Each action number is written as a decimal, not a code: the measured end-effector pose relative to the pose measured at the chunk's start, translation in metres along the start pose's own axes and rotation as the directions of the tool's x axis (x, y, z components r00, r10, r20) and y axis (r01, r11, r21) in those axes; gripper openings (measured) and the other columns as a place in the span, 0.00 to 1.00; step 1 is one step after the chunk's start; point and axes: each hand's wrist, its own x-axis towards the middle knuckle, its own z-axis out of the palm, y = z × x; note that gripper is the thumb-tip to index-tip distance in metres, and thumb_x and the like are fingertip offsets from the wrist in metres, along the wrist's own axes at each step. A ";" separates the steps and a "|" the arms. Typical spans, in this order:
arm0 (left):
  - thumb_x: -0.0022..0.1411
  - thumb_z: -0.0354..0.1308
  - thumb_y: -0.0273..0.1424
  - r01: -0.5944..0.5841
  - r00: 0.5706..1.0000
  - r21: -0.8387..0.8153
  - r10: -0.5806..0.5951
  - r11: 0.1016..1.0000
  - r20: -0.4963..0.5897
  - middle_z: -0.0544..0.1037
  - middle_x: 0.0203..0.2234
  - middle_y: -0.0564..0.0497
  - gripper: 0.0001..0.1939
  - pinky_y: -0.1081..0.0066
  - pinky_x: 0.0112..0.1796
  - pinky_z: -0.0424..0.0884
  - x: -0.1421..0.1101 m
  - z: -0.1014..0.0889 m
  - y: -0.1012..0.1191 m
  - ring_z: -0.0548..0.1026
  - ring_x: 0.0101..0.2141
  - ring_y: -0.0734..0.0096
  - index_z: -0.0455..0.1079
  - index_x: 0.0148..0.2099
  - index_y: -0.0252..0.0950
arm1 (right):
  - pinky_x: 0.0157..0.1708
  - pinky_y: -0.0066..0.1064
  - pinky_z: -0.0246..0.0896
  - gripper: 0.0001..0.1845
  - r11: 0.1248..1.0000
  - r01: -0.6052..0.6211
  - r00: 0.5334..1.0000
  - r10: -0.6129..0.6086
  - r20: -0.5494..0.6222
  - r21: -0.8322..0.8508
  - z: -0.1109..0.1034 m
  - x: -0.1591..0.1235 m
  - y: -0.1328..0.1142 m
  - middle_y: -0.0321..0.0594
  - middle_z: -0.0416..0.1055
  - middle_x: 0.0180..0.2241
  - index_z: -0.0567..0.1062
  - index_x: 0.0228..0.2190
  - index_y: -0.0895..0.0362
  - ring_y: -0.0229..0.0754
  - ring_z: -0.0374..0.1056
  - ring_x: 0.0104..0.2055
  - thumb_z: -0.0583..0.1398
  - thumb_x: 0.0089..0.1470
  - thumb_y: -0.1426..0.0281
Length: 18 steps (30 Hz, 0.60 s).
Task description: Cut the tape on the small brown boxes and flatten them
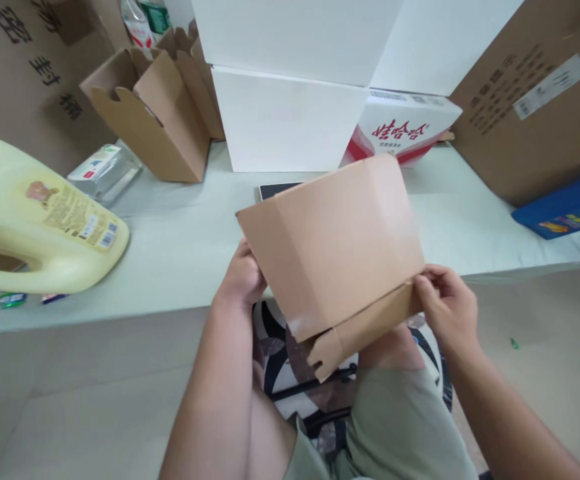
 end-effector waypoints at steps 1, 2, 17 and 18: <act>0.47 0.71 0.33 0.007 1.000 -0.037 -0.008 0.999 -0.010 0.78 0.22 0.53 0.08 0.68 0.26 0.74 0.000 0.001 0.001 0.78 0.25 0.65 0.75 0.29 0.38 | 0.39 0.38 0.69 0.22 0.999 0.031 0.999 -0.032 -0.031 -0.041 0.000 -0.001 0.002 0.39 0.77 0.37 0.77 0.40 0.52 0.45 0.71 0.37 0.71 0.46 0.56; 0.46 0.71 0.34 0.016 1.000 -0.059 -0.017 0.998 -0.014 0.80 0.24 0.52 0.09 0.68 0.26 0.75 0.001 0.002 0.001 0.79 0.26 0.64 0.75 0.30 0.38 | 0.44 0.40 0.70 0.28 0.999 0.035 0.997 -0.036 -0.074 -0.017 0.001 -0.002 0.004 0.41 0.77 0.44 0.76 0.46 0.51 0.46 0.73 0.43 0.72 0.44 0.57; 0.63 0.49 0.57 0.000 0.997 -0.121 -0.009 0.993 -0.077 0.83 0.38 0.45 0.27 0.67 0.31 0.77 0.026 0.022 -0.015 0.83 0.36 0.60 0.75 0.43 0.41 | 0.08 0.22 0.45 0.27 0.664 -0.442 0.892 0.254 0.374 0.604 -0.024 -0.011 0.023 0.21 0.54 0.12 0.69 0.25 0.53 0.27 0.41 0.10 0.70 0.47 0.45; 0.62 0.49 0.56 0.019 0.997 -0.119 -0.028 0.993 -0.076 0.83 0.37 0.46 0.26 0.68 0.30 0.76 0.027 0.024 -0.016 0.83 0.34 0.62 0.75 0.42 0.41 | 0.08 0.22 0.46 0.27 0.695 -0.376 0.925 0.241 0.293 0.613 -0.037 -0.003 0.027 0.21 0.56 0.13 0.69 0.26 0.52 0.27 0.42 0.10 0.70 0.47 0.45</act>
